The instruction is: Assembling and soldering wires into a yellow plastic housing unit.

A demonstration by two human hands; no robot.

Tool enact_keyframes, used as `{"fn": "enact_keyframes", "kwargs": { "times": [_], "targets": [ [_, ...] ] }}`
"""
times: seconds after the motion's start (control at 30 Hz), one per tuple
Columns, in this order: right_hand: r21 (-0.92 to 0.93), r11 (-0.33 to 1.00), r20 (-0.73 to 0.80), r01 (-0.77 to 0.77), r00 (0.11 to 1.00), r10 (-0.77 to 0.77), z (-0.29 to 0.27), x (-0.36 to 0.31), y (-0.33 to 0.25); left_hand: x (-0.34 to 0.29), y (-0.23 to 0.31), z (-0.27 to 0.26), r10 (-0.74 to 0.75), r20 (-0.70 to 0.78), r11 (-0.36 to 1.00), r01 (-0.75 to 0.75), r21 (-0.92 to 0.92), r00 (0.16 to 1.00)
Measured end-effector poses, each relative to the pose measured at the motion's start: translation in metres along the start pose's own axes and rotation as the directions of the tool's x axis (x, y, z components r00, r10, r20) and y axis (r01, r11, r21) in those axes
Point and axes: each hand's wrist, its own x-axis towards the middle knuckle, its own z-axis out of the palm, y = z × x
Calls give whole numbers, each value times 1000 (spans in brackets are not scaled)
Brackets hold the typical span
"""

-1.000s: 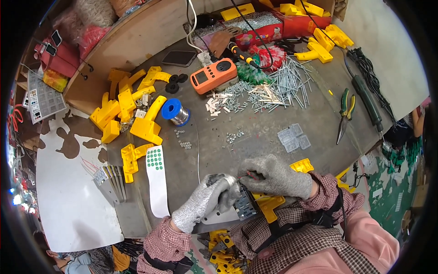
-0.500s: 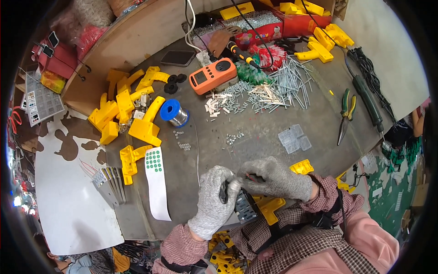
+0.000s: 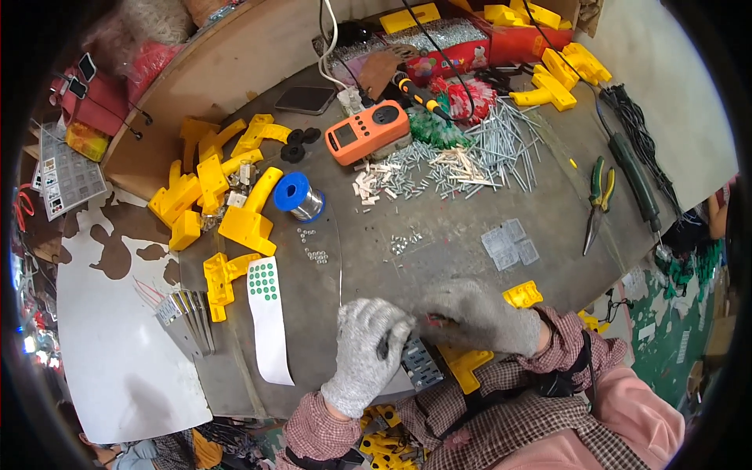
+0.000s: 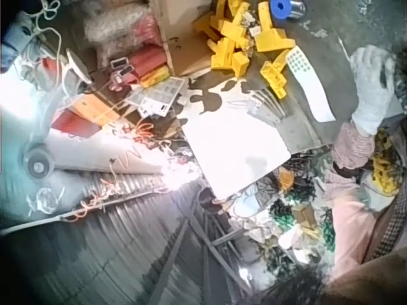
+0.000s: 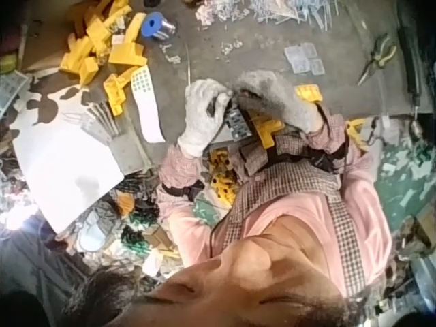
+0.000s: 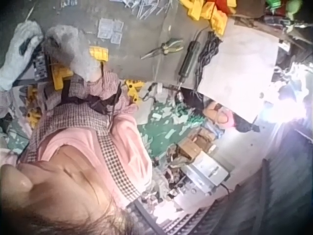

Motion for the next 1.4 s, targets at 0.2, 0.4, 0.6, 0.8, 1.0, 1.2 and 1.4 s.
{"fn": "enact_keyframes", "kwargs": {
  "times": [0.2,0.4,0.6,0.8,1.0,1.2,1.4],
  "targets": [
    [-116,986,-11,123,992,-125,6,-2,4,67,-51,-1,8,-16,998,-7,58,1000],
    [-68,987,2,148,989,-148,1,2,-3,132,-104,8,-78,289,759,-131,638,954],
    [-25,988,-29,152,988,-153,6,0,0,132,-89,6,-15,222,774,-129,620,975],
    [-16,996,-5,93,996,-93,0,-1,7,75,-45,-18,-389,-82,871,337,-358,918],
    [19,993,4,120,993,-120,1,2,1,-14,-12,-17,-579,256,511,590,-625,774],
    [-30,995,59,96,994,-94,0,3,-1,-17,-10,-19,-608,313,398,621,-675,729],
    [-22,993,53,114,992,-112,0,2,-3,-21,-8,-24,-614,375,336,660,-672,694]
  ]
}}
